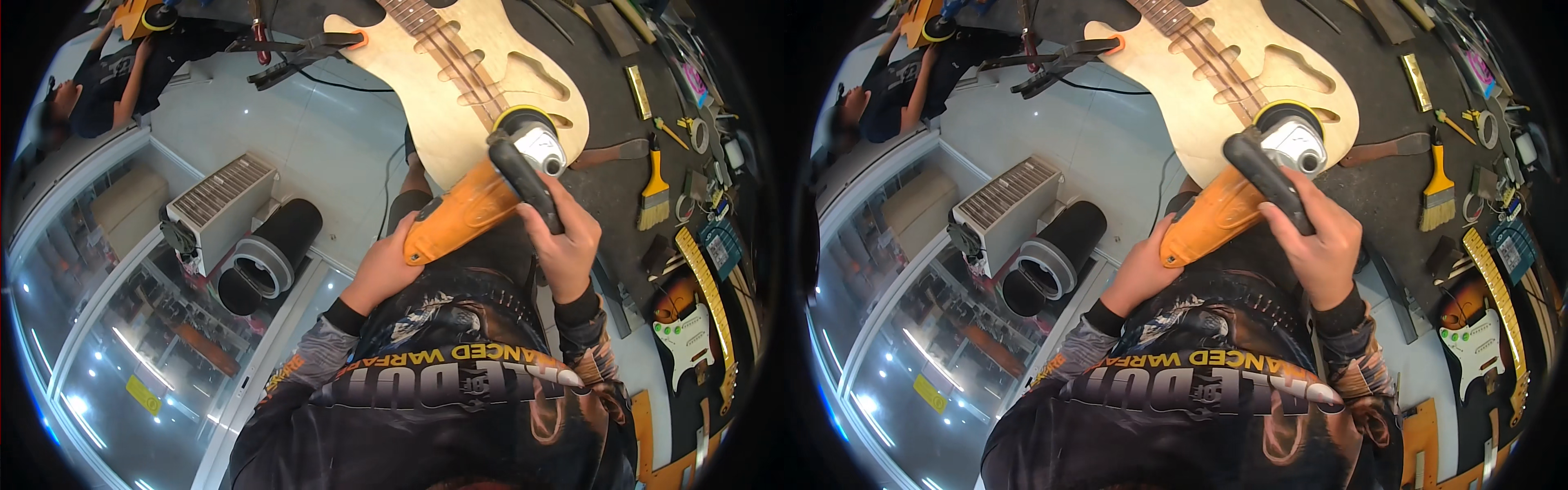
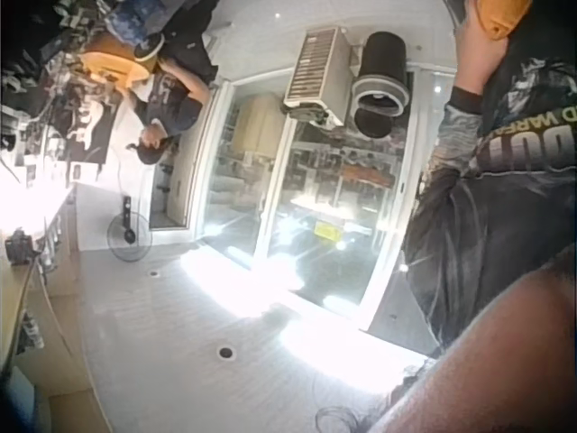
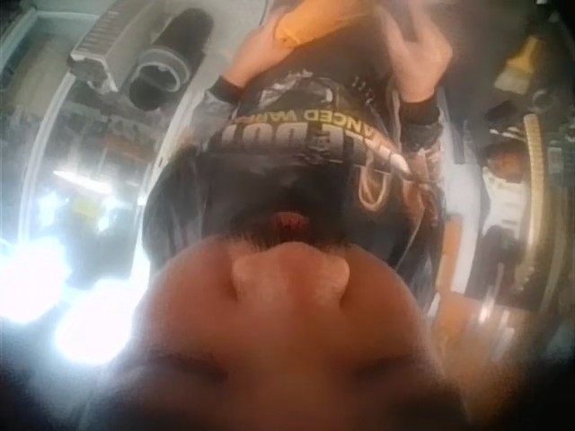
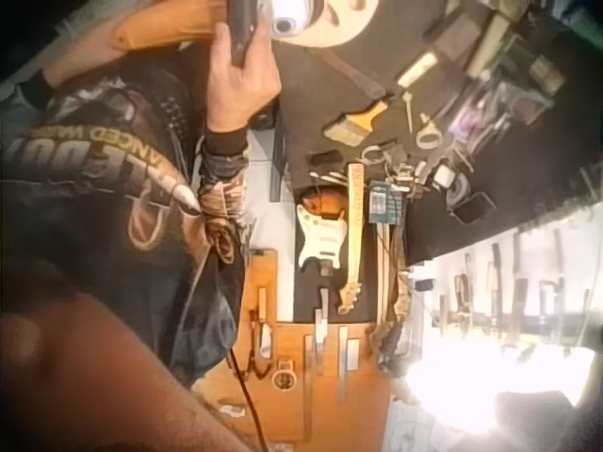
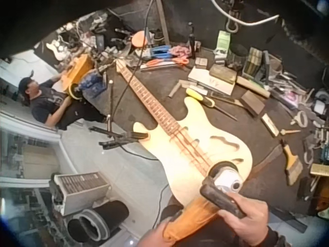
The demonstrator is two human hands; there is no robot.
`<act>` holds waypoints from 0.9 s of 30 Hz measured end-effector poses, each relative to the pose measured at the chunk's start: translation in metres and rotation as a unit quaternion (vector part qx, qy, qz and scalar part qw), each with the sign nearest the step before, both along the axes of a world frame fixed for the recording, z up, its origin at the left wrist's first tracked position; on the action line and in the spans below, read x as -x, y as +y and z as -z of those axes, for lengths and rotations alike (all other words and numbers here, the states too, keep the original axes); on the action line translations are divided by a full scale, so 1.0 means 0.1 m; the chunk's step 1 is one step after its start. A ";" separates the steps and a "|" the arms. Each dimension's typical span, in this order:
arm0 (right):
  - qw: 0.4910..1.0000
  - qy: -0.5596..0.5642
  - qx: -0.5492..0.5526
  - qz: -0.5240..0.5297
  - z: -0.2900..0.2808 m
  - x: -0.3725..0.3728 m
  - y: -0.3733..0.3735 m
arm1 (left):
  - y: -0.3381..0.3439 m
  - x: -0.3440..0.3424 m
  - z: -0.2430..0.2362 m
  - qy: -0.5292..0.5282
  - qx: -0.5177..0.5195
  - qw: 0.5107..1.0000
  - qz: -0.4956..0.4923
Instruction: The person uses a power sander to smooth the surface of a wooden guitar body. They move the sander across different sections of the body and neck area, then stop to wipe the surface with their hand and a small brush.
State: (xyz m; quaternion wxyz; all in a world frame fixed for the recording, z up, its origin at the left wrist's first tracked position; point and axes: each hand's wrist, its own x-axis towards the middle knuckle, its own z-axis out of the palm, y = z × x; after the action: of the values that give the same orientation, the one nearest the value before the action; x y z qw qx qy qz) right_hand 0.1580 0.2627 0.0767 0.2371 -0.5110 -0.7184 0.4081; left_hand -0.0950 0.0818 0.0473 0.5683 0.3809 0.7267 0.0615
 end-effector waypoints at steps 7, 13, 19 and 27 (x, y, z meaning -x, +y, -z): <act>1.000 -0.004 0.000 0.013 0.01 0.27 -0.09 | -0.11 0.31 -0.01 0.010 0.012 1.000 0.014; 0.998 0.032 -0.053 -0.008 0.12 0.93 -0.20 | -0.31 0.82 -0.02 0.009 0.000 0.999 -0.052; 0.998 0.031 -0.042 -0.028 0.09 1.46 -0.29 | -0.49 1.30 0.05 0.021 -0.047 0.998 -0.044; 0.998 0.026 -0.061 -0.022 0.16 1.60 -0.23 | -0.40 1.43 0.04 0.012 -0.029 0.996 -0.081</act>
State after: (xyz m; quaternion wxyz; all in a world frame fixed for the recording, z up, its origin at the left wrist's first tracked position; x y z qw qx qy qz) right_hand -0.0022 0.2397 0.0612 0.2775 -0.4687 -0.7467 0.3818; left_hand -0.2377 0.0418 0.0433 0.5415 0.3377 0.7598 0.1246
